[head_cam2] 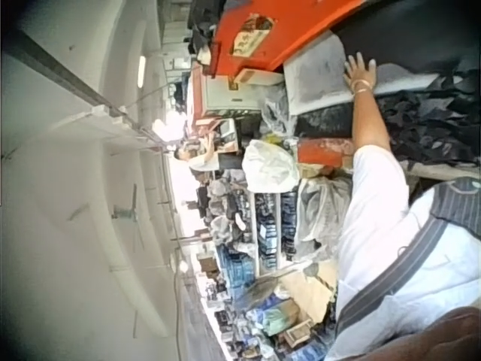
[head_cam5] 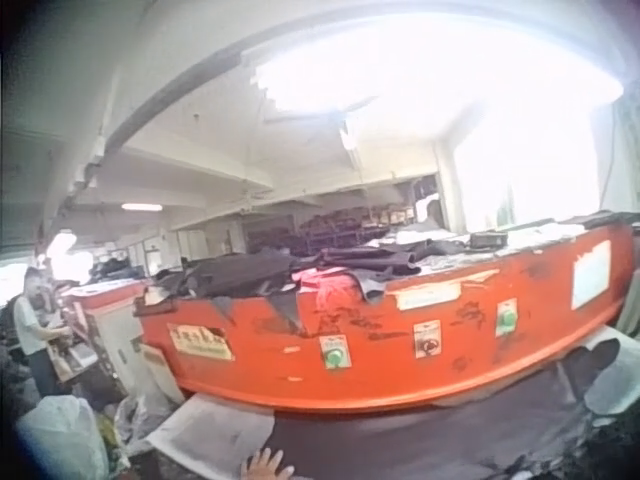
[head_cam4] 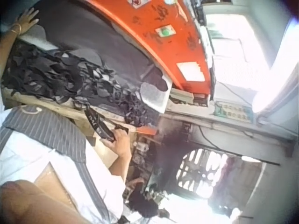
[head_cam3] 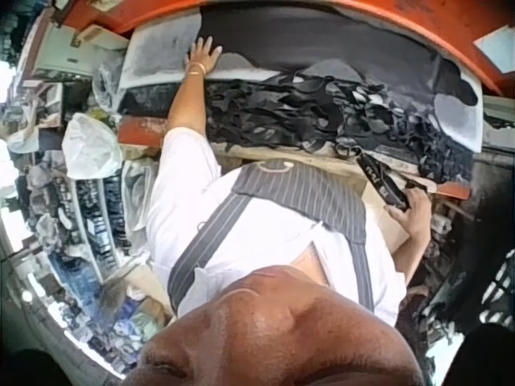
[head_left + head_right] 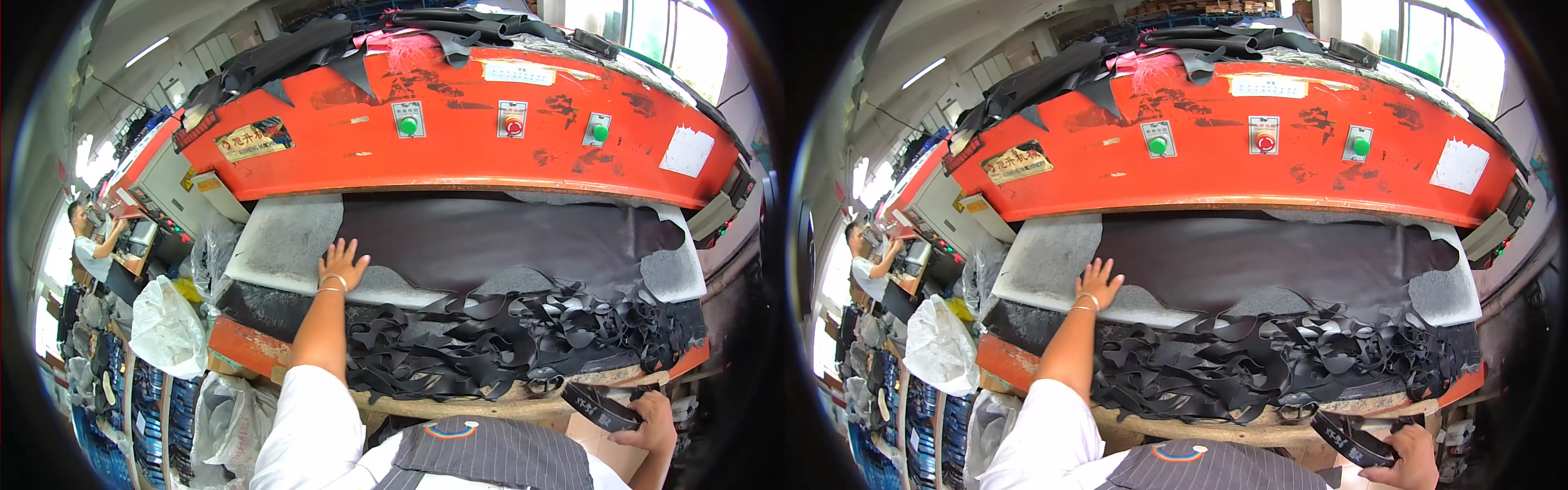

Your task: Using an industrial clicker press to cut pattern pieces from a sheet of leather for shoe manufacturing.

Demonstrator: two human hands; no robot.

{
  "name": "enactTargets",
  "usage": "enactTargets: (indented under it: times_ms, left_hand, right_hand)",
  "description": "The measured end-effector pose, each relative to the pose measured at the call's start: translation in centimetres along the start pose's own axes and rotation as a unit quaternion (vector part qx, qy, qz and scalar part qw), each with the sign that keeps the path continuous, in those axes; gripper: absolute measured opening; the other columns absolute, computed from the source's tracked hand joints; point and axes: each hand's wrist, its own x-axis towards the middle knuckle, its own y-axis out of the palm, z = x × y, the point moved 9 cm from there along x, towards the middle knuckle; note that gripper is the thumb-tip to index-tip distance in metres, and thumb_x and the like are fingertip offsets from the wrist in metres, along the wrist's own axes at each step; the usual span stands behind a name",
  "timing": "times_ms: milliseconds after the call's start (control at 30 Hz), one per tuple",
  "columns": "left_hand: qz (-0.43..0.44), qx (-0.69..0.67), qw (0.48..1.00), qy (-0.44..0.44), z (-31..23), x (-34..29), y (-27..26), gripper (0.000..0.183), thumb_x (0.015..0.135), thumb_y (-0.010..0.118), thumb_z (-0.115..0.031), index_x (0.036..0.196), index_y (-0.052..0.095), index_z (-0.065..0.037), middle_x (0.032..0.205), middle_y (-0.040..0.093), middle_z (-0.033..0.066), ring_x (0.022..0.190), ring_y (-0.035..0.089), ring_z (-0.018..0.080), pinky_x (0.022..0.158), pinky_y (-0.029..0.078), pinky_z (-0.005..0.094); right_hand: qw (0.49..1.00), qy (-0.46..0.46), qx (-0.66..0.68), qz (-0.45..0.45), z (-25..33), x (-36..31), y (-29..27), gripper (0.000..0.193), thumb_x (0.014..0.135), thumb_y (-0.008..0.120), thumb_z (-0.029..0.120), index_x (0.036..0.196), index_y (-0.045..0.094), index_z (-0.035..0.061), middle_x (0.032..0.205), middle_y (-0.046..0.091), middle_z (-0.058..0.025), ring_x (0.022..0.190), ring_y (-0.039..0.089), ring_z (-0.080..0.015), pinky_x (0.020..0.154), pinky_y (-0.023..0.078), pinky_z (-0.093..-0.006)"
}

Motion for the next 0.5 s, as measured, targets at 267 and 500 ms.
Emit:
enactTargets:
  times_ms: [267, 500]
  left_hand:
    - [-0.165, -0.038, 0.966, 0.195, 8.0, 1.2, -1.5, 0.056, 0.095, 0.045, -0.042, 0.144, 0.043, -0.013, 0.153, 0.034, 0.0097, 0.143, 0.028, 0.0266, 0.116, 0.018, 0.0468]
    - [-0.258, -0.11, 0.925, 0.255, 11.5, 0.7, -1.7, 0.047, 0.091, 0.052, -0.034, 0.13, 0.058, -0.008, 0.141, 0.051, 0.0108, 0.134, 0.043, 0.0285, 0.114, 0.025, 0.0466]
  right_hand:
    - [0.985, -0.174, 0.005, 0.01, 22.0, 19.4, 5.6, 0.055, 0.053, 0.086, 0.046, 0.079, 0.065, 0.0026, 0.067, 0.055, -0.0071, 0.065, 0.055, -0.0262, 0.064, 0.044, -0.0358]
    - [0.967, -0.253, -0.029, -0.031, 35.7, 32.3, 15.3, 0.055, 0.066, 0.079, 0.053, 0.085, 0.063, 0.003, 0.072, 0.056, -0.006, 0.071, 0.056, -0.0235, 0.069, 0.044, -0.0346]
